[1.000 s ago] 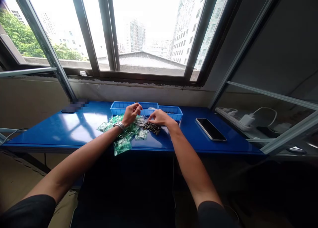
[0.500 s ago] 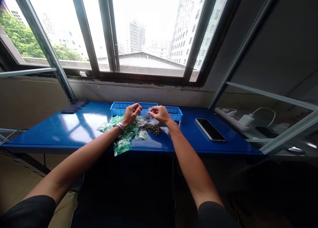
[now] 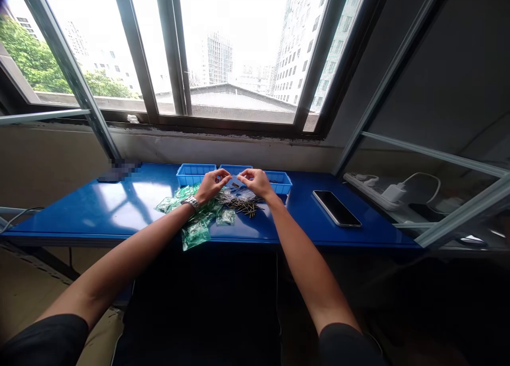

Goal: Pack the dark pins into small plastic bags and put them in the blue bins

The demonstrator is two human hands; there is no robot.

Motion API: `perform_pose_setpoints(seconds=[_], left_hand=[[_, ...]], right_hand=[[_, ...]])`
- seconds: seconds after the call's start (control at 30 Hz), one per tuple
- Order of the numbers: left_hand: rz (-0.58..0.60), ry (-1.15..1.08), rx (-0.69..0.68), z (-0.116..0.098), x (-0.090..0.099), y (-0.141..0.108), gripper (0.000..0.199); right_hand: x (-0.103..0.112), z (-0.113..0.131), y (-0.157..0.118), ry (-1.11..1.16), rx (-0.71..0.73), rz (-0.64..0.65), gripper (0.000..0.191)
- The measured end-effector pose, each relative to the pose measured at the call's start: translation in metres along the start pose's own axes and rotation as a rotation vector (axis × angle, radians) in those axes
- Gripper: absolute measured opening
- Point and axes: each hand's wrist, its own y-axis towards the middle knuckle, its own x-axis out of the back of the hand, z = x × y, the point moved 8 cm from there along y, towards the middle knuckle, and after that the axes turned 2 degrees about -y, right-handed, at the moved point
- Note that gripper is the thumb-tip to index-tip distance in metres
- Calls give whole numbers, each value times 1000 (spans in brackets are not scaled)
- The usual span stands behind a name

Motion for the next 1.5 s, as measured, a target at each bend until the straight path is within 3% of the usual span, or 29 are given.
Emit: perform_pose_setpoints(seconds=[0.43,0.7,0.9,1.13,1.5], left_hand=[[-40,-12,-21,-2,4,-1,15],[-69,35,-26,-1,7,0,12],[-17,17,-35,-5,4,0,16],[-56,-48,15,-4,9,0,25],[-38,-127,11,-5,6,1,30]], right_hand=[[-8,5,-4,-33,1,125,38],[-6,8,-3,-90,44,84,38],[-8,12,-4,25,51,69,39],[-2,10,-4,269,-6,4,42],[-12,11,-7,295,-57,134,43]])
